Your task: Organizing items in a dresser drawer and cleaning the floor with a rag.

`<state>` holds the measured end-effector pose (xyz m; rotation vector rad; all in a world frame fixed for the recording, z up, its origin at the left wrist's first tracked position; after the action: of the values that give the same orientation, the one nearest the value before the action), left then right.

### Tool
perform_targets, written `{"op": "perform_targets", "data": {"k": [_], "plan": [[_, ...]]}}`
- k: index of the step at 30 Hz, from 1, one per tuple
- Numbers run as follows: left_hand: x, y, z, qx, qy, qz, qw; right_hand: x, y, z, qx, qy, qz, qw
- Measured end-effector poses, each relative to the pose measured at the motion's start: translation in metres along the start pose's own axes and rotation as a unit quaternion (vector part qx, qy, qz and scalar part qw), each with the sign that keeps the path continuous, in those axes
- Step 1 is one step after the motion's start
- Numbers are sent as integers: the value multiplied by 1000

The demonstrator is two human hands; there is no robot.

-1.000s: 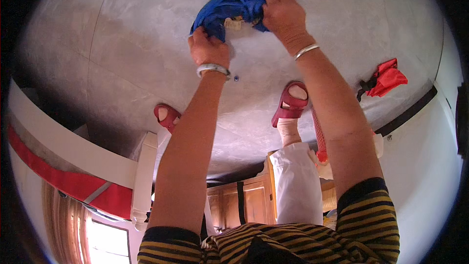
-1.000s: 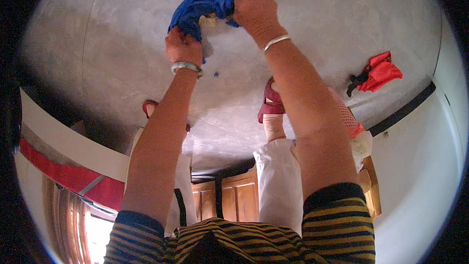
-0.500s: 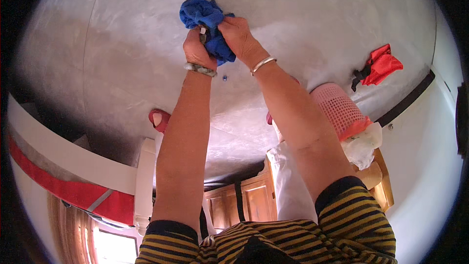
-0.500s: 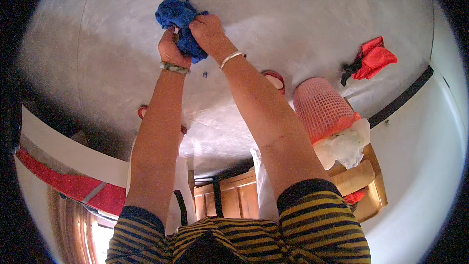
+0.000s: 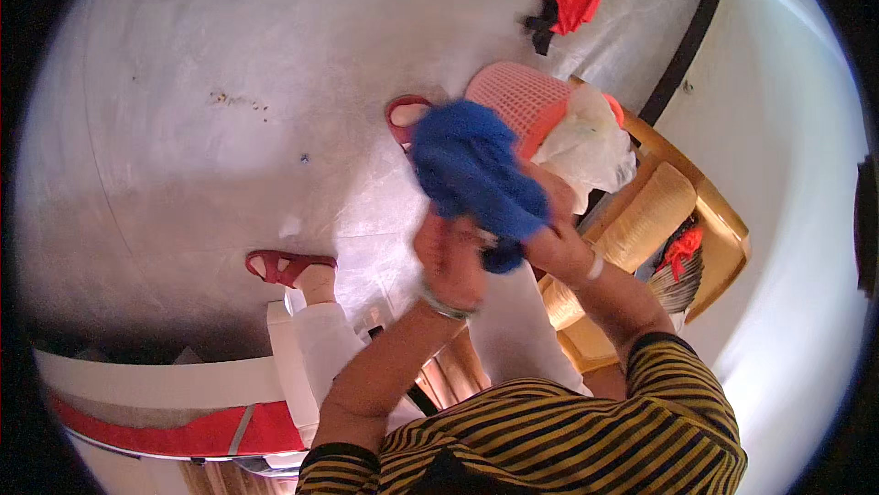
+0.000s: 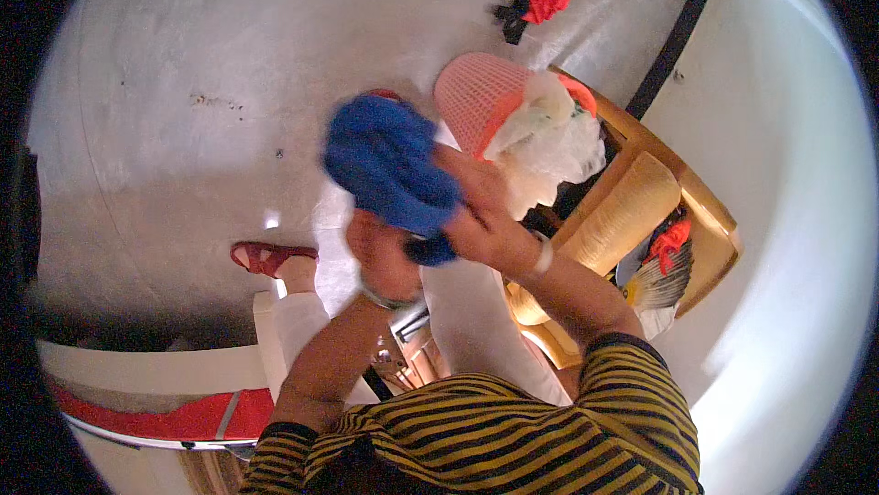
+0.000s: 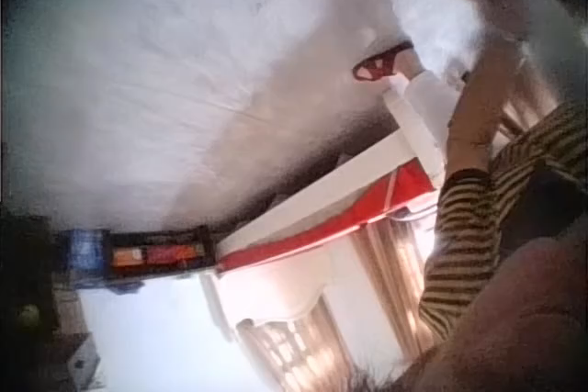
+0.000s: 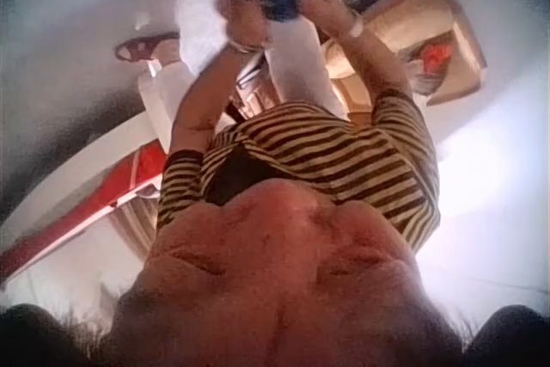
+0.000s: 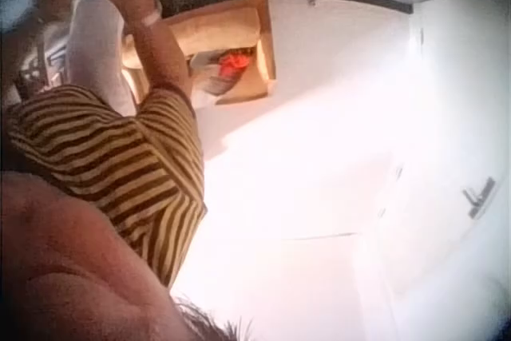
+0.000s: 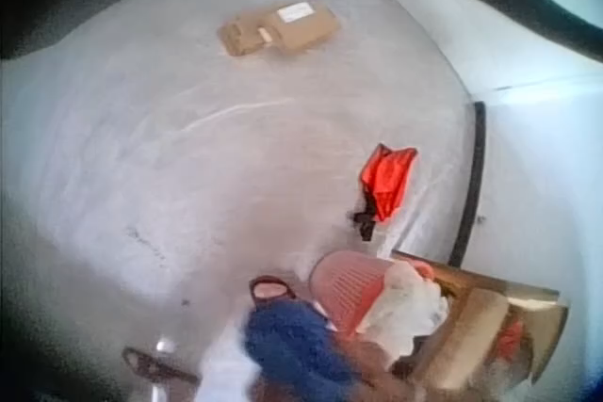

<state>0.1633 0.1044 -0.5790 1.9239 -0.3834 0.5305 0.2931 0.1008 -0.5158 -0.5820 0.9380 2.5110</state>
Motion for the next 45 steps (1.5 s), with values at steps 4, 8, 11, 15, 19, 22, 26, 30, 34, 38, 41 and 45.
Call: {"op": "perform_targets", "data": {"k": [4, 8, 11, 15, 19, 22, 26, 30, 34, 38, 41, 45], "plan": [[83, 35, 58, -94, -96, 153, 979, -60, 118, -64, 249, -109, -104, 957], [80, -2, 142, -104, -286, 154, 940, -77, 150, -145, 368, 3, -238, 899], [53, -23, 177, -230, -77, 90, 966, -49, 109, -171, 214, 214, -244, 921], [85, -21, 170, -166, -276, 181, 929, -10, 114, -326, 314, -437, -373, 756], [62, 7, 135, -8, -332, 171, 928, 11, 76, -289, 295, 94, -211, 927], [40, 22, 94, -137, -253, 222, 932, 1, 53, -254, 208, 463, -69, 859], [-44, 59, 5, -267, -114, 28, 957, -41, 96, -191, 305, 194, -170, 917], [-108, 108, -40, -232, -116, -85, 962, -88, 152, -167, 333, 189, -215, 898], [-154, 123, -44, -222, -131, -121, 958, -96, 171, -134, 318, 194, -261, 890], [-166, 113, -35, -184, -213, -95, 955, -99, 201, -147, 394, 63, -304, 865], [-158, 116, -32, -184, -197, -65, 961, -104, 196, -117, 363, 34, -343, 866], [-152, 112, -39, -177, -147, -24, 973, -116, 214, -108, 369, -31, -416, 831]]}}
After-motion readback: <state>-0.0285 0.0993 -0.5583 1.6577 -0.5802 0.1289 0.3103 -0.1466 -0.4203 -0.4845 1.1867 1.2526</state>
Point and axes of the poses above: each hand's wrist, its own y-axis away from the middle knuckle, its own x-axis out of the palm, z = x × y, the point moved 8 cm from there along -y, towards the middle knuckle, and after that the axes turned 12 degrees about y, right-handed, at the moved point
